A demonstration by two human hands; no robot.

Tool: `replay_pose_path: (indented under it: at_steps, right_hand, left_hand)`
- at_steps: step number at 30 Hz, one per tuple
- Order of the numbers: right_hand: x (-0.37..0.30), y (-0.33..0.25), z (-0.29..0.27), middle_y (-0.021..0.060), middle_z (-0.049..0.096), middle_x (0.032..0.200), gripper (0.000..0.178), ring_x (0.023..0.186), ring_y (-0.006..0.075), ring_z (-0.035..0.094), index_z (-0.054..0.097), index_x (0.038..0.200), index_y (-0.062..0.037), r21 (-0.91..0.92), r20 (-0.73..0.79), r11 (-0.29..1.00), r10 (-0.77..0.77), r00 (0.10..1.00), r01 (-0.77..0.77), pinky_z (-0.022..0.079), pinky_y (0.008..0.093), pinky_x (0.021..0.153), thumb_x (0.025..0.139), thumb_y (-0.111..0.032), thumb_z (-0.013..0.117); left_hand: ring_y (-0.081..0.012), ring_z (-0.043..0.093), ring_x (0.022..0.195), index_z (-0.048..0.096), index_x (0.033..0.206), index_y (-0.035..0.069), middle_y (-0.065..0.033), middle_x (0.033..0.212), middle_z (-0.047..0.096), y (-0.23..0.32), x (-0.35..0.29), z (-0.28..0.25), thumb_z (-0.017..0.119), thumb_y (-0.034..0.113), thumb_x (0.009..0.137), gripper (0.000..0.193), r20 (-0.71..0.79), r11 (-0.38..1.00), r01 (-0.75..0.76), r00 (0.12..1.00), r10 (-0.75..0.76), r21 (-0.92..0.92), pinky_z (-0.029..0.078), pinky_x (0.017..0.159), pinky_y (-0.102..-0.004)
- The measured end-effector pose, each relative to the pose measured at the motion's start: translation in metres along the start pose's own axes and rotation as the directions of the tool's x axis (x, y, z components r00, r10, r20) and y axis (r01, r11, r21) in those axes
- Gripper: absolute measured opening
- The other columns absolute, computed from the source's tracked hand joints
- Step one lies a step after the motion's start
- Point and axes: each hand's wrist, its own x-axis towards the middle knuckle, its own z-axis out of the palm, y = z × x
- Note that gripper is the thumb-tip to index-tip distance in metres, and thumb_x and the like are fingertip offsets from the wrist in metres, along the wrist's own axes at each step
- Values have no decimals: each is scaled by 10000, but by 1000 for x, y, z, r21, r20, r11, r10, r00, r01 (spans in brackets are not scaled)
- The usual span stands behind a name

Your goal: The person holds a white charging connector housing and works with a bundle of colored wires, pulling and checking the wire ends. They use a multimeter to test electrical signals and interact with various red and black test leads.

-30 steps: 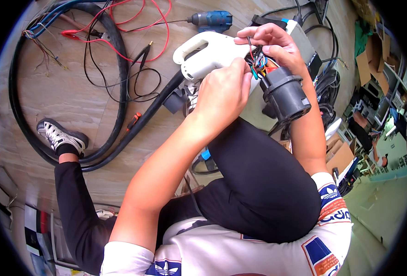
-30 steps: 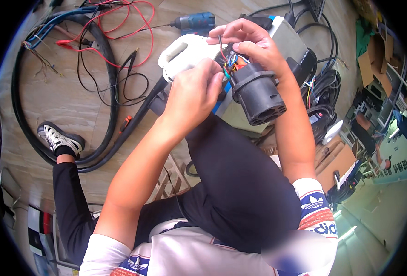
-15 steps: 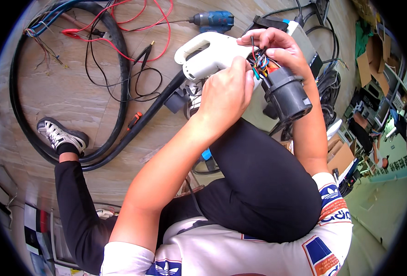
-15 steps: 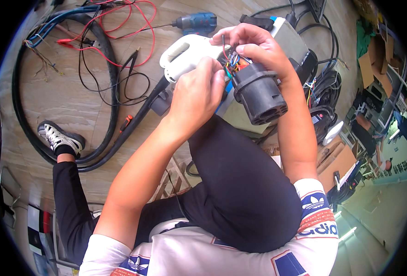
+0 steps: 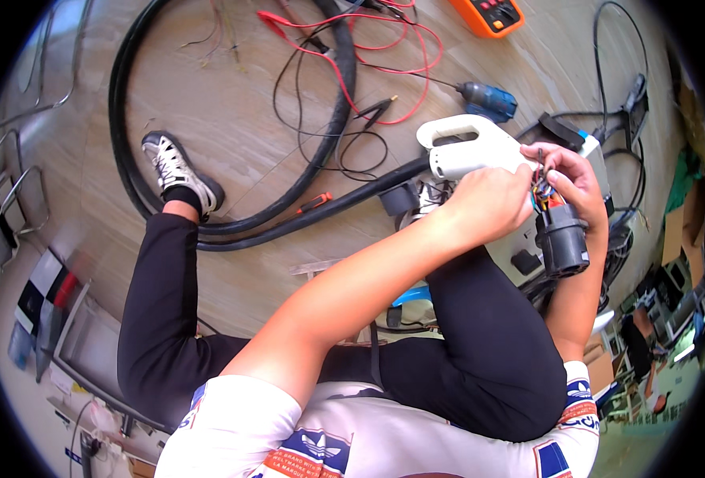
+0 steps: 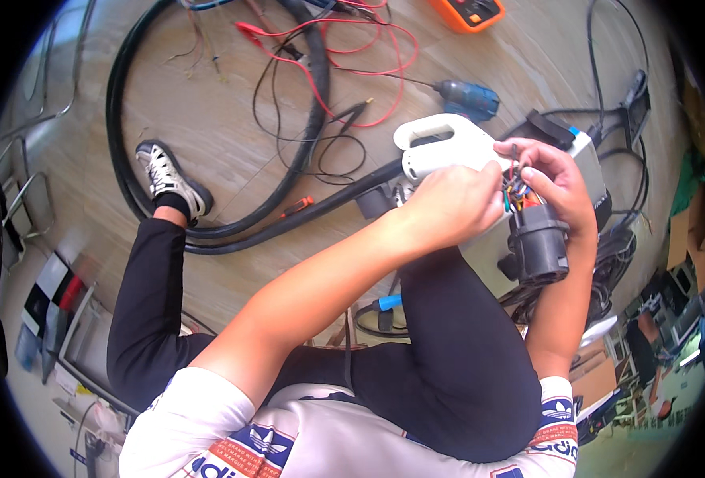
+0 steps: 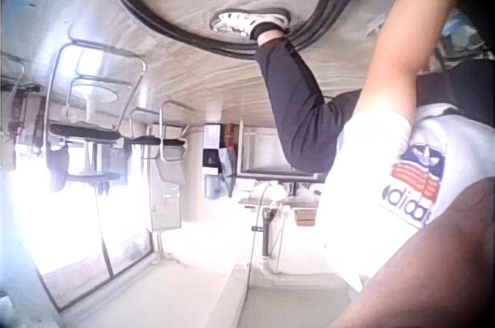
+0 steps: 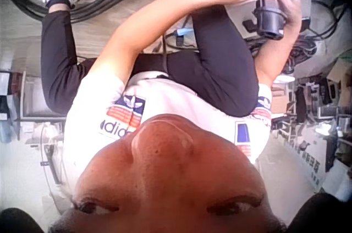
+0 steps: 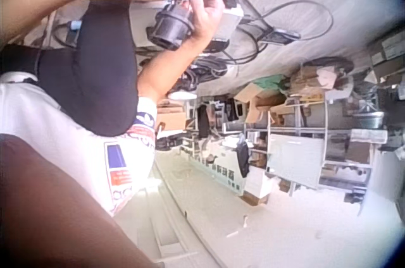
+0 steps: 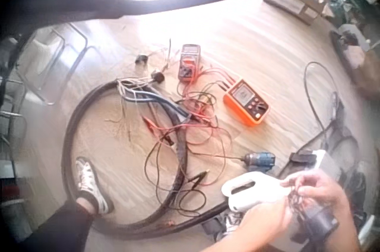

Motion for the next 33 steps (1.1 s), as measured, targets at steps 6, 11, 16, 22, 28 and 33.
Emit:
replay_pose_path:
  at_steps: [6, 11, 16, 22, 28, 33]
  right_hand:
    - [3, -10, 12, 119, 608, 1228, 122, 1287, 224, 532, 541, 997, -43, 49, 11, 999, 14, 1000, -15, 386, 400, 1100, 931, -95, 630]
    - [4, -9, 6, 86, 609, 1174, 96, 1263, 215, 541, 532, 1045, -46, 9, 62, 1000, 9, 998, -10, 394, 388, 1084, 985, -92, 592]
    - [4, -3, 2, 46, 629, 1104, 93, 1102, 135, 576, 532, 1103, -55, -38, 48, 999, 40, 998, -38, 443, 309, 981, 1021, -91, 558]
    - [-3, 17, -11, 34, 626, 1073, 147, 1027, 120, 584, 534, 1158, -52, -81, -58, 997, 4, 998, -9, 462, 292, 931, 1026, -109, 568]
    - [11, 19, 3, 47, 630, 1058, 140, 1008, 130, 591, 548, 1128, -49, 132, 18, 988, -84, 996, 81, 479, 290, 902, 1031, -147, 574]
    - [4, 25, 3, 68, 652, 1082, 146, 1004, 128, 599, 547, 1105, -40, 165, -21, 979, -116, 993, 118, 493, 302, 899, 1039, -168, 570]
  left_hand:
    - [-379, 682, 696, 583, 966, -28, -171, 700, 659, 10, 4, -2, 662, 178, 831, 259, -26, 984, -5, 1000, 10, 178, 536, 635, -480]
    - [-421, 669, 729, 558, 1023, -73, -216, 721, 657, 4, 3, 0, 639, 140, 842, 291, -11, 998, 9, 1000, -8, 65, 535, 678, -511]
    - [-468, 647, 659, 499, 1076, -92, -270, 671, 615, -6, 3, 8, 603, 75, 888, 272, -95, 987, 0, 995, -16, -162, 516, 613, -554]
    - [-506, 637, 724, 481, 1176, -19, -293, 731, 628, -17, 4, 22, 572, 104, 935, 285, -72, 973, 44, 996, -61, -228, 491, 642, -590]
    - [-469, 652, 766, 513, 1038, -4, -260, 812, 656, -10, 7, -5, 556, 131, 974, 156, -26, 959, 64, 997, -74, -277, 496, 672, -527]
    - [-416, 667, 737, 524, 989, -12, -225, 811, 667, 1, 11, -7, 596, 93, 954, 132, 12, 955, 105, 994, -106, -279, 506, 673, -484]
